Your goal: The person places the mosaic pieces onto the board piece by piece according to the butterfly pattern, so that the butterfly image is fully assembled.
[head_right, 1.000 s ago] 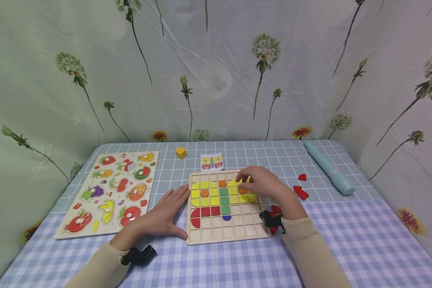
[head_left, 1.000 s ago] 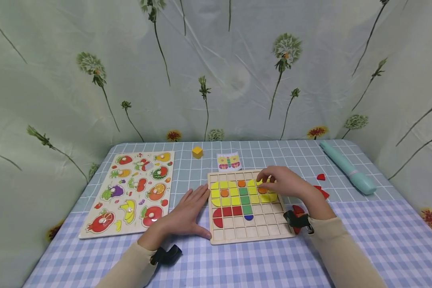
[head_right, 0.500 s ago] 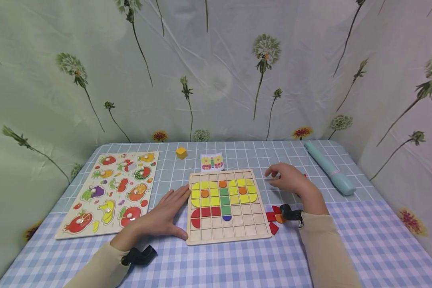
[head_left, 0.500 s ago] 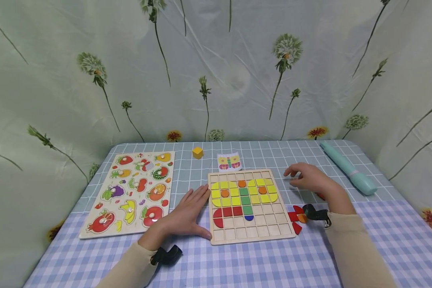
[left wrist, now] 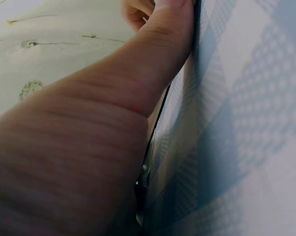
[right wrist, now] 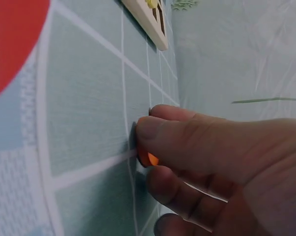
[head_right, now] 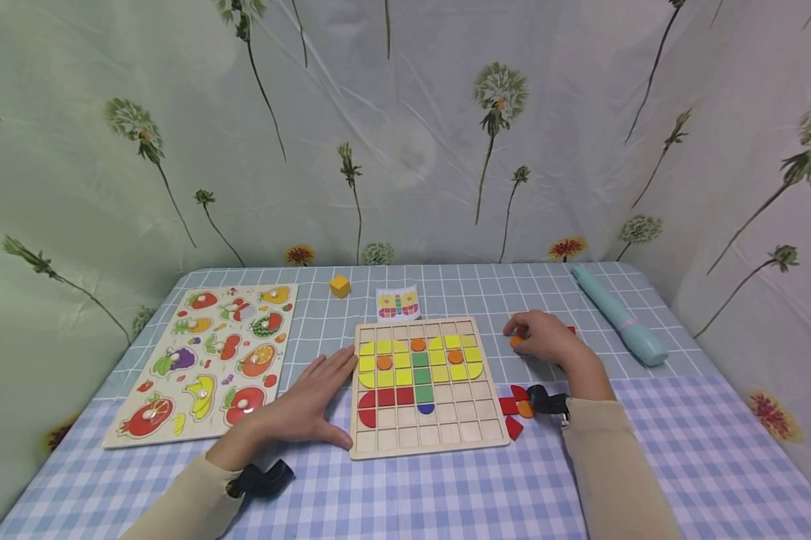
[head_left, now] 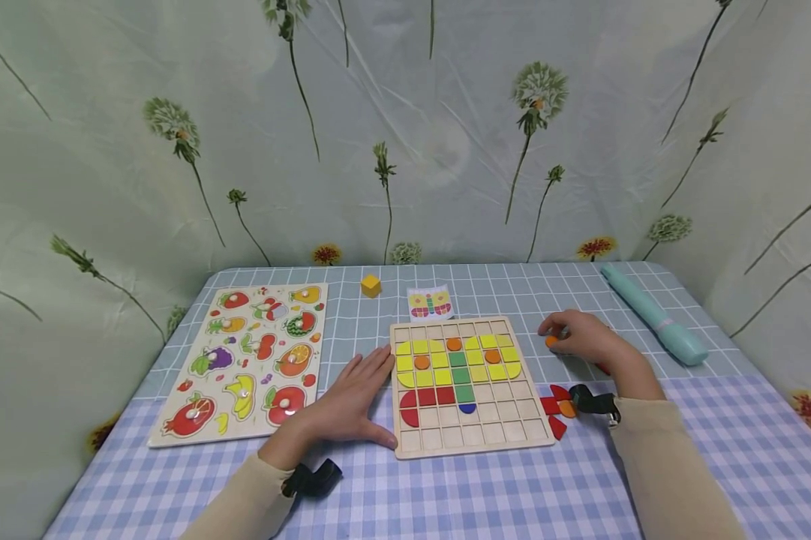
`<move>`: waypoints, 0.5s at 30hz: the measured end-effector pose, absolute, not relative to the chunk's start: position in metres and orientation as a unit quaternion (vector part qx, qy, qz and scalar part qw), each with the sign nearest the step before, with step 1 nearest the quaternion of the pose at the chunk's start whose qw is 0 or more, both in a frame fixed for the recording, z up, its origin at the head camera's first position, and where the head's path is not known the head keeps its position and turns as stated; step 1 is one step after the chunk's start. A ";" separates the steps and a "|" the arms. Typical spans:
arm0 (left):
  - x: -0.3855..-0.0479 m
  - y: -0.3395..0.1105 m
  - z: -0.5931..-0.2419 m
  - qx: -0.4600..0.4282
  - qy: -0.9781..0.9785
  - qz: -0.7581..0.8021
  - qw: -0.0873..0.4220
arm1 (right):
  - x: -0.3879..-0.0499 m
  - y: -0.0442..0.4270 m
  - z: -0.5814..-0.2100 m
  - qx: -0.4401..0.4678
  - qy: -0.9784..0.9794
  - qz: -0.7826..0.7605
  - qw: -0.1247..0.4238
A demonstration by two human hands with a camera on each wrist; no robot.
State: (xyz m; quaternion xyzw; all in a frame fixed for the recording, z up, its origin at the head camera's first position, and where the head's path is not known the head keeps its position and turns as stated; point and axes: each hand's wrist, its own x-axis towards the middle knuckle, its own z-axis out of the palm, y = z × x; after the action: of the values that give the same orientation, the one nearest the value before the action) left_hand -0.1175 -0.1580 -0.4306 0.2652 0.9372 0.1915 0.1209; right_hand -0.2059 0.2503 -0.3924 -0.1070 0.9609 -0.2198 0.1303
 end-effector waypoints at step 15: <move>-0.117 -0.158 -0.429 0.265 0.937 0.193 0.123 | -0.205 0.240 -0.393 -0.119 0.958 -0.247 0.089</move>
State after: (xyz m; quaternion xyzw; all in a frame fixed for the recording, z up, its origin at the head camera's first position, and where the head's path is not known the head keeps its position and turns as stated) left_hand -0.1172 -0.1576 -0.4291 0.2651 0.9366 0.1934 0.1228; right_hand -0.2052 0.2397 -0.3934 -0.1193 0.9576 -0.2467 0.0888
